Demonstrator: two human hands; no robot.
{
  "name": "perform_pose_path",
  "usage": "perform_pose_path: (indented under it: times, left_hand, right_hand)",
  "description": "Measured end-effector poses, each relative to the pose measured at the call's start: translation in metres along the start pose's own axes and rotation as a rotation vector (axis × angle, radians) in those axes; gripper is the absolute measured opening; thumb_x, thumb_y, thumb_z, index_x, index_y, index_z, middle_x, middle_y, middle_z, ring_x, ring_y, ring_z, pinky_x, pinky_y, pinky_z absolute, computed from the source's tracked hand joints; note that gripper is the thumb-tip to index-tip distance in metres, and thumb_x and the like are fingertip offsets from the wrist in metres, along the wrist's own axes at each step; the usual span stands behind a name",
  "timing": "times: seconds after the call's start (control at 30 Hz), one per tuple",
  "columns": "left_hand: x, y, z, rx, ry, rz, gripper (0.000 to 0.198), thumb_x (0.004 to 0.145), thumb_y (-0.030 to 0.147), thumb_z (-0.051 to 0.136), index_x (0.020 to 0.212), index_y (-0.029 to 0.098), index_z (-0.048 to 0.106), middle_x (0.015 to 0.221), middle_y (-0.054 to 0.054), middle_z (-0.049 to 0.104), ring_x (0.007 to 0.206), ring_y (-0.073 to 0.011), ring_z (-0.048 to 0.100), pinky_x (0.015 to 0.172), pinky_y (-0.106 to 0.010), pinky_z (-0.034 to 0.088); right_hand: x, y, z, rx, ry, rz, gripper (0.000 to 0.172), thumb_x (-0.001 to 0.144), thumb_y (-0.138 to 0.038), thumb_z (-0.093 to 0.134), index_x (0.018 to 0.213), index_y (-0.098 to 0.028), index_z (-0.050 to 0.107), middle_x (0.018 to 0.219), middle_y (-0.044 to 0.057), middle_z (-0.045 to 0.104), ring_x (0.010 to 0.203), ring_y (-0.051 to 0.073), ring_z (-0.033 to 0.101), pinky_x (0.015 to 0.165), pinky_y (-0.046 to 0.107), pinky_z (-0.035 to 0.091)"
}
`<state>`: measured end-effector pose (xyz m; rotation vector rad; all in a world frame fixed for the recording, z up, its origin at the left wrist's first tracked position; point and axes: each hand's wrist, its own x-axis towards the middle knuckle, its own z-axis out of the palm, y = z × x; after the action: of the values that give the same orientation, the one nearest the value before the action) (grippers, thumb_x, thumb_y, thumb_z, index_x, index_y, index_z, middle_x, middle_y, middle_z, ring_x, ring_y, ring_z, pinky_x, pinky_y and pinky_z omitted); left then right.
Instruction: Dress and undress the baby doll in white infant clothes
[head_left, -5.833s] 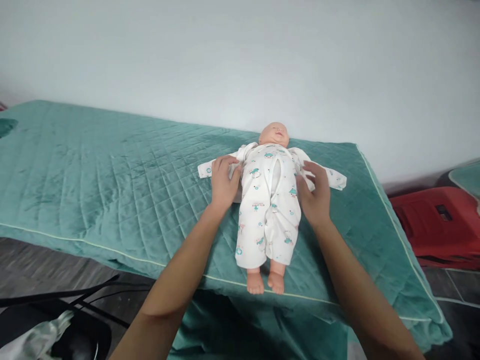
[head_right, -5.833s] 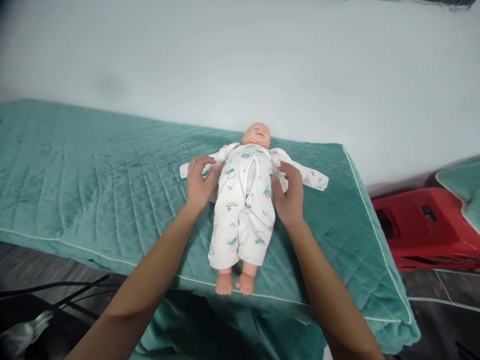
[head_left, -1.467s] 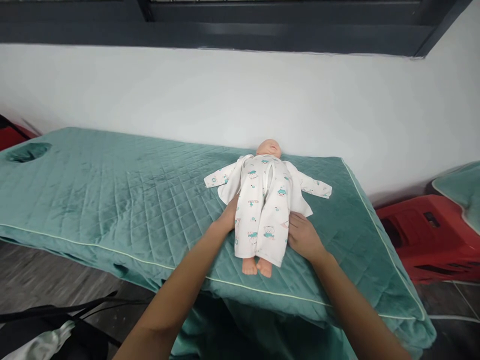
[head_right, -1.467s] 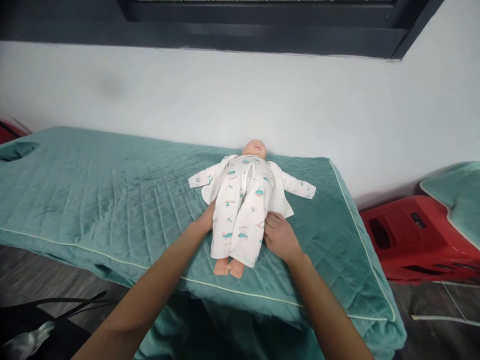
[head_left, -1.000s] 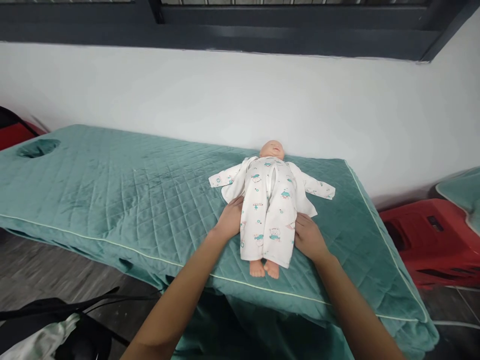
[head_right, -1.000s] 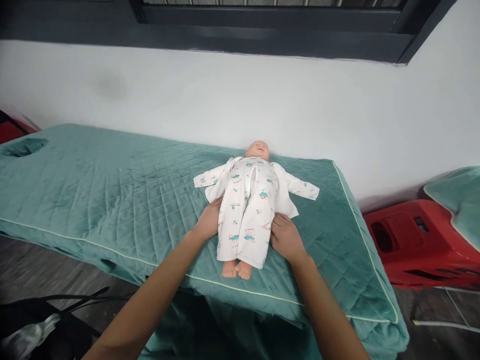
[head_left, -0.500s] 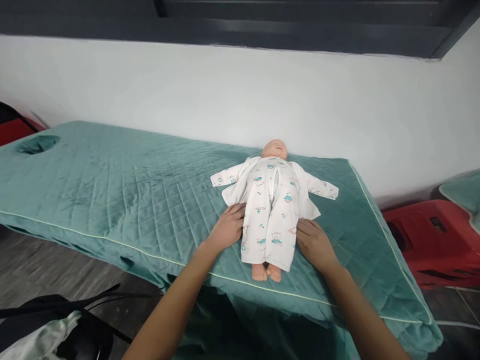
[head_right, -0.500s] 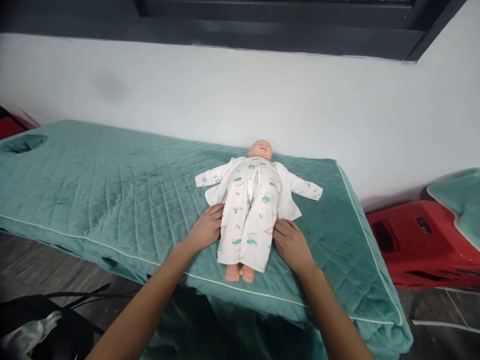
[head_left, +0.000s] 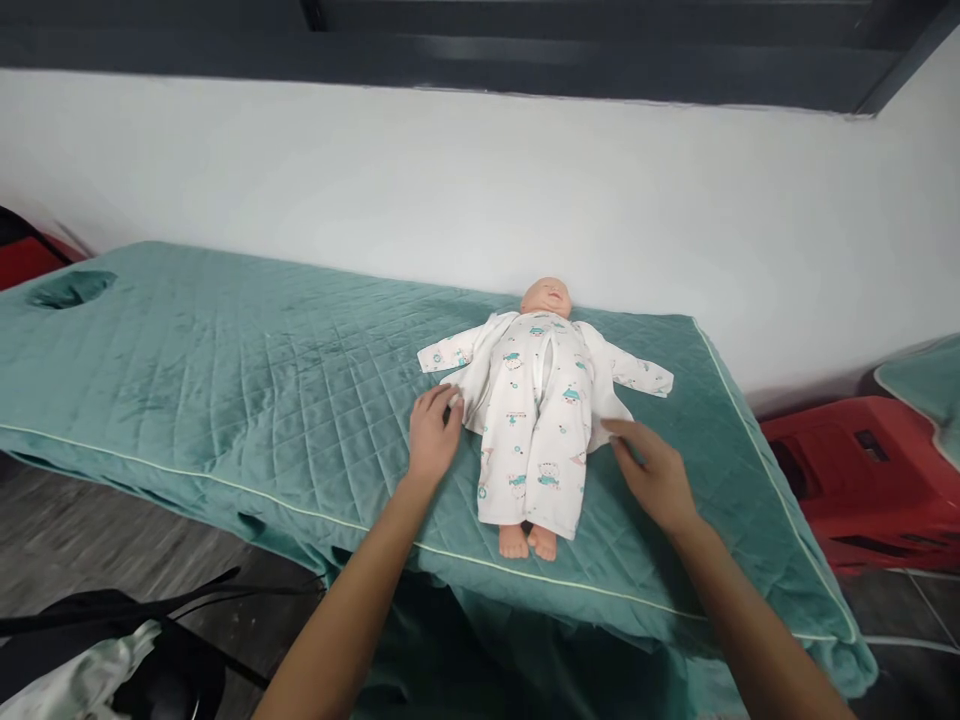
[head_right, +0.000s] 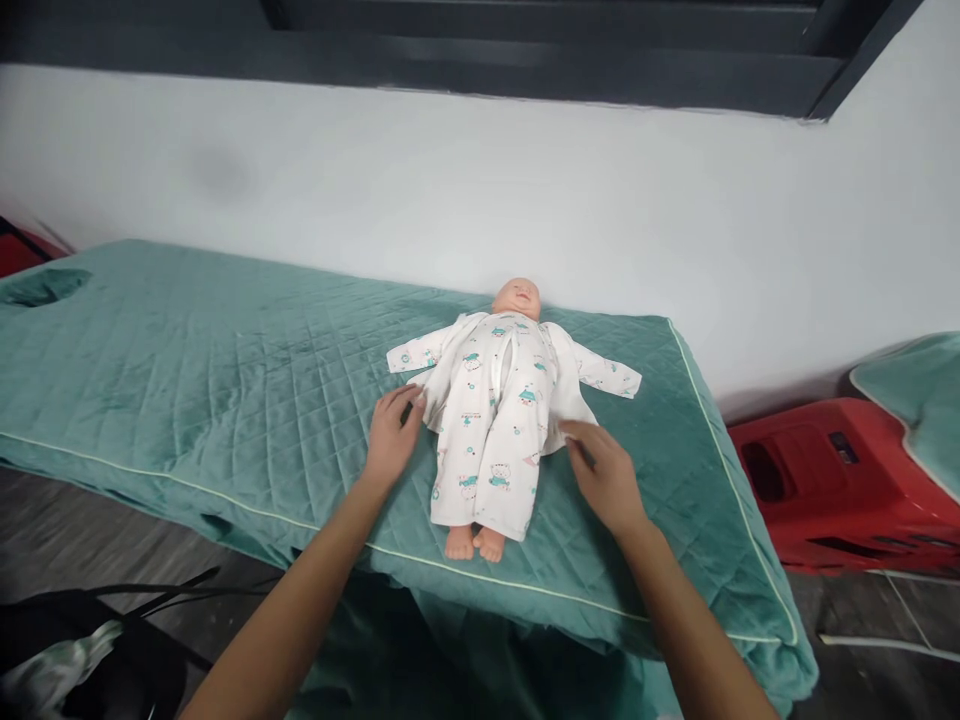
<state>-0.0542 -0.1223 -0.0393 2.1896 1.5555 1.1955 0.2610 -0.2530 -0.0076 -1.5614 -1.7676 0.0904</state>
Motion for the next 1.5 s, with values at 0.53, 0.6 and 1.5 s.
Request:
perform_pose_path:
  times: [0.53, 0.6, 1.5]
  left_hand:
    - [-0.001, -0.001, 0.011, 0.242, 0.066, -0.144, 0.020, 0.086, 0.035, 0.062, 0.093, 0.017, 0.063, 0.130, -0.019, 0.062, 0.132, -0.0378, 0.051, 0.111, -0.059, 0.039]
    - [-0.001, 0.000, 0.008, 0.211, 0.061, -0.156, 0.014, 0.087, 0.032, 0.060, 0.088, 0.018, 0.062, 0.129, -0.017, 0.064, 0.129, -0.0368, 0.053, 0.110, -0.059, 0.039]
    - [0.017, 0.082, -0.022, -0.131, -0.383, 0.521, 0.018, 0.093, 0.012, 0.046, 0.102, 0.019, 0.060, 0.154, -0.011, 0.047, 0.147, -0.0293, 0.038, 0.121, -0.057, 0.033]
  right_hand:
    - [0.028, 0.040, 0.003, 0.537, 0.216, 0.786, 0.023, 0.068, -0.038, 0.067, 0.070, -0.022, 0.050, 0.057, -0.007, 0.043, 0.053, 0.012, 0.038, 0.053, 0.026, 0.030]
    - [0.024, 0.039, 0.002, 0.799, 0.227, 0.773, 0.025, 0.065, -0.035, 0.070, 0.071, -0.022, 0.049, 0.059, -0.007, 0.046, 0.053, 0.012, 0.041, 0.052, 0.026, 0.034]
    - [0.073, -0.056, 0.017, 0.438, -0.225, 0.216, 0.011, 0.092, -0.031, 0.058, 0.096, -0.022, 0.063, 0.087, 0.003, 0.066, 0.079, 0.017, 0.061, 0.071, 0.030, 0.047]
